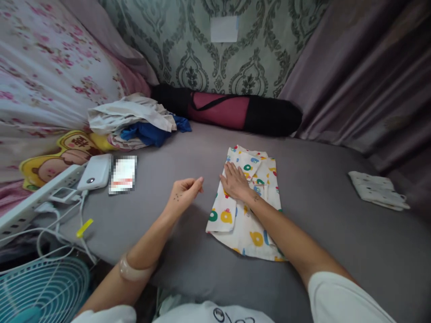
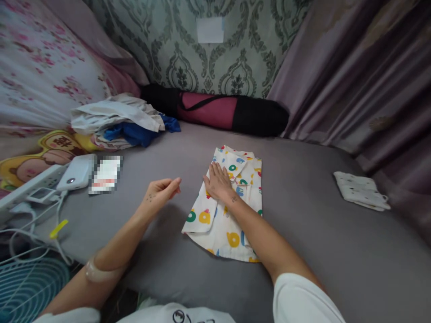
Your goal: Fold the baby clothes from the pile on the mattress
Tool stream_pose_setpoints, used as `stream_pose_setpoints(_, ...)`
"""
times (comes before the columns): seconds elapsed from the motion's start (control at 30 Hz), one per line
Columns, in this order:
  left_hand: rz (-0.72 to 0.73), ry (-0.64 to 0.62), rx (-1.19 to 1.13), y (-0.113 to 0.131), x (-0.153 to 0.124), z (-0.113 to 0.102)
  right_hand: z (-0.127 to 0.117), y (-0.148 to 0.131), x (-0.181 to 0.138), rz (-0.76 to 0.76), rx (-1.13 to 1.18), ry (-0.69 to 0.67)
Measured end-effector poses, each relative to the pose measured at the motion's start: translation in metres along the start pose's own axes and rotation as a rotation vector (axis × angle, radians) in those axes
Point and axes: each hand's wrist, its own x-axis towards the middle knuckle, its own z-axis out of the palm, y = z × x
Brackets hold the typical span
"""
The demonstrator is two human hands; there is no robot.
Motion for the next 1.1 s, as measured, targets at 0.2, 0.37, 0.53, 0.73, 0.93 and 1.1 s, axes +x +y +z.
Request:
stream_pose_setpoints(0.2,0.026,0.032,0.028,0.0,-0.001,0.001,-0.008,-0.013,-0.022,-0.082,-0.01,0.048)
stream_pose_setpoints(0.37,0.035,0.039,0.015,-0.006,0.002,0.001,-0.002,-0.038,-0.059,-0.164,0.027,-0.018)
stream_pose_setpoints(0.53,0.048,0.029,0.029,-0.015,0.004,0.001,-0.002,-0.047,-0.069,-0.149,0.041,-0.038)
stream_pose_setpoints(0.73,0.054,0.028,0.046,-0.013,0.004,0.001,-0.014,-0.068,-0.118,-0.301,0.077,0.009)
stream_pose_setpoints(0.93,0.066,-0.002,0.088,-0.01,0.001,0.003,-0.002,-0.078,-0.143,-0.314,0.107,-0.059)
stream_pose_setpoints(1.1,0.073,-0.063,0.134,-0.014,0.002,0.006,-0.001,-0.077,-0.14,-0.302,0.162,-0.058)
